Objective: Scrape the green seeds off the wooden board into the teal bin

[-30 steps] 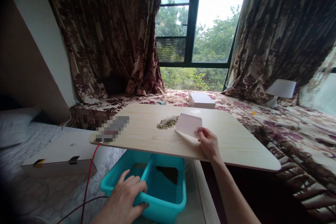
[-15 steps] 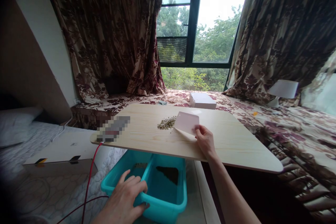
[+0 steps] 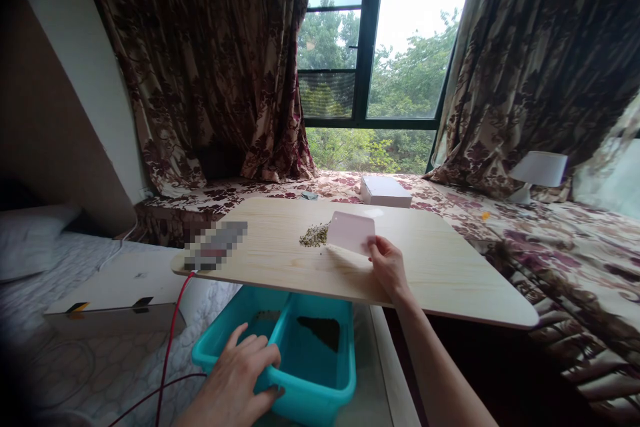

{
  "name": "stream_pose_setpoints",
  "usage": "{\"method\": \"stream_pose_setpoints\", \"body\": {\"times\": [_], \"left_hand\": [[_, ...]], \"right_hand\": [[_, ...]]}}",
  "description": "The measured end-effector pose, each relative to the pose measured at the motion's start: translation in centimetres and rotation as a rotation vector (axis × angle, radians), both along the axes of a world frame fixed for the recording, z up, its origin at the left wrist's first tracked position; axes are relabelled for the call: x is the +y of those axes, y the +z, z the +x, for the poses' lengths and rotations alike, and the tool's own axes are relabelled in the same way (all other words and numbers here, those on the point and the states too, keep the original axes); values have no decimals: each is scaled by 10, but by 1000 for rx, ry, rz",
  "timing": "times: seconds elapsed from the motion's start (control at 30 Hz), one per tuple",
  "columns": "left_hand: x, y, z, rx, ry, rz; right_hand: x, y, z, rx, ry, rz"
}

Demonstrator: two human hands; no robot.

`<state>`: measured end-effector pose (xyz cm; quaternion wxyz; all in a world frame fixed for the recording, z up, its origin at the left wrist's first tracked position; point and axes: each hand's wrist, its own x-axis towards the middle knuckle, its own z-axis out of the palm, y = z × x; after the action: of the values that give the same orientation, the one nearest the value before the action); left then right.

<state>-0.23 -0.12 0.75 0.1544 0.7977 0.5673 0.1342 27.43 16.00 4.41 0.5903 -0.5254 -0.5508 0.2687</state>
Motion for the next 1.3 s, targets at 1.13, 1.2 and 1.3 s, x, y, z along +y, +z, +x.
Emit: {"method": "stream_pose_setpoints", "body": {"times": [1.13, 1.2, 1.3], "left_hand": [[0, 15, -10, -31, 36, 20], [0, 16, -10, -40, 44, 31], [0, 19, -10, -41, 43, 34]], "right_hand": [[-22, 1, -4, -56, 67, 29], [-21, -1, -4, -41, 77, 28], [-13, -4, -6, 4, 77, 45]]}}
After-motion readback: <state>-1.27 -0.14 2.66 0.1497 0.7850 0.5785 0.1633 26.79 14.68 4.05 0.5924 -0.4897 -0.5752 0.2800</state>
